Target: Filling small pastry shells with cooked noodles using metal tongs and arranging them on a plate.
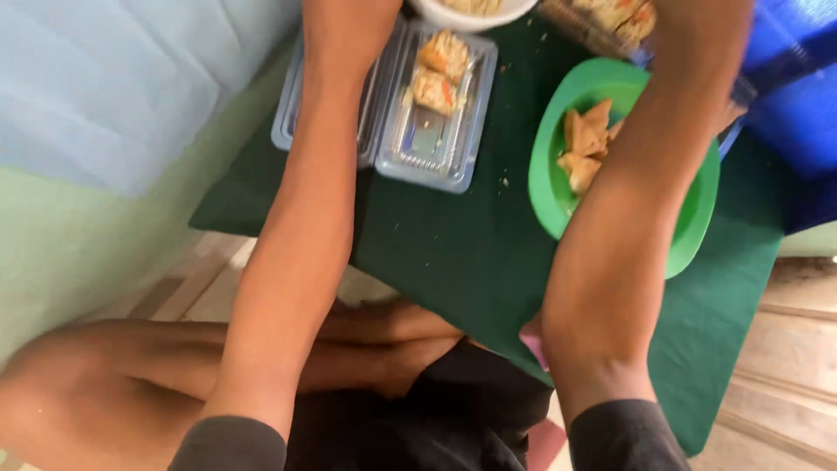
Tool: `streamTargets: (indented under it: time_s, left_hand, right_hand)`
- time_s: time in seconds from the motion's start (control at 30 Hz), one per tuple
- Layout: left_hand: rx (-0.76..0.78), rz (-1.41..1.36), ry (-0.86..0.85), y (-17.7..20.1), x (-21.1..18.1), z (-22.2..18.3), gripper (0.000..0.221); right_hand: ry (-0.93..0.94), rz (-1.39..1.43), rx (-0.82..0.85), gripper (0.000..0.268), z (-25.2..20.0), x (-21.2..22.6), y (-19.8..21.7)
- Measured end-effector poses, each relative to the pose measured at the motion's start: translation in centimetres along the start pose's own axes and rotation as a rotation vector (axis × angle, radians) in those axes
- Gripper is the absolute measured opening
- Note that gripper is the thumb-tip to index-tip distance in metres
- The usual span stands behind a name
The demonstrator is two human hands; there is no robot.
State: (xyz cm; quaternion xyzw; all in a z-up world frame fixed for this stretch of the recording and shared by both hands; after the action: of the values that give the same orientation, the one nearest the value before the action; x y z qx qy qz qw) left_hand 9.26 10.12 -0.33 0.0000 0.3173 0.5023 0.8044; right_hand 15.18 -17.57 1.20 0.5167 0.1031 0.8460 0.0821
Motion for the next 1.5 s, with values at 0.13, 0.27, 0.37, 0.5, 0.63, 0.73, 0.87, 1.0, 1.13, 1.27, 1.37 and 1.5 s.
streamTargets:
  time_s: [0.13, 0.27, 0.37, 0.5, 0.63, 0.73, 0.87, 1.0, 1.13, 1.27, 1.37, 1.5]
  left_hand:
    - [0.018, -0.049, 0.029, 0.9, 0.5, -1.2, 0.026]
    - [0.014, -0.079, 0.029, 1.4, 1.0, -0.9, 0.025]
    - [0.022, -0.102, 0.023, 1.3, 1.0, -0.9, 0.025]
    - [0.047, -0.132, 0.015, 1.2, 0.4, -1.0, 0.025]
    - [0.049, -0.153, -0.005, 1.3, -0.1, -0.4, 0.026]
    - [0.027, -0.171, -0.054, 1.1, 0.0, 1.8, 0.026]
    - [0.008, -0.213, -0.084, 0.8, -1.8, 6.6, 0.033]
    - [0.141, -0.225, 0.079, 0.1, -1.5, 6.5, 0.045]
    - [0.128, -0.251, 0.100, -0.5, -1.2, 6.3, 0.040]
    - [0.148, -0.273, 0.138, -1.2, -0.7, 6.2, 0.042]
    - [0.164, -0.290, 0.137, -1.7, -0.7, 6.0, 0.043]
    - [0.182, -0.289, 0.142, -2.1, -0.8, 5.9, 0.043]
  right_hand:
    - [0.017, -0.026, 0.016, 0.018, -0.6, 1.9, -0.2]
    - [0.061, -0.022, 0.029, 0.016, 0.4, 2.6, 0.0]
    - [0.087, -0.015, 0.030, 0.015, 0.9, 3.5, 0.4]
    - [0.108, -0.004, 0.025, 0.014, 0.9, 4.7, 0.9]
    - [0.154, 0.018, 0.026, 0.014, 2.0, 5.5, 1.3]
    - [0.226, 0.043, 0.009, 0.014, 4.5, 6.5, 2.3]
    - [0.221, 0.106, -0.093, 0.018, 8.3, 9.0, 3.0]
    - [0.123, 0.159, -0.133, 0.017, 9.0, 6.1, 2.3]
    - [-0.133, 0.047, -0.160, 0.034, 9.1, 3.3, 0.4]
    - [-0.142, 0.274, -0.078, 0.034, 9.1, 4.8, -0.9]
    - [-0.111, 0.294, -0.028, 0.033, 8.9, 5.0, -2.2]
    - [0.052, 0.154, -0.115, 0.024, 9.6, 5.5, -1.0]
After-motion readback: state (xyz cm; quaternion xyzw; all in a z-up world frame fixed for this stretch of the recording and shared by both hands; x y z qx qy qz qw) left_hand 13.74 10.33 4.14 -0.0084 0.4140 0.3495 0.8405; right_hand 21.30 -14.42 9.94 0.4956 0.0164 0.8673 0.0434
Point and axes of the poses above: each hand's wrist, its own z-axis towards the middle knuckle, its own y-axis out of the back of the hand, x = y × z, the point moved 8 cm from there along z, towards the middle knuckle, and after that the axes turned 14 degrees about z, right-handed, at the moved point
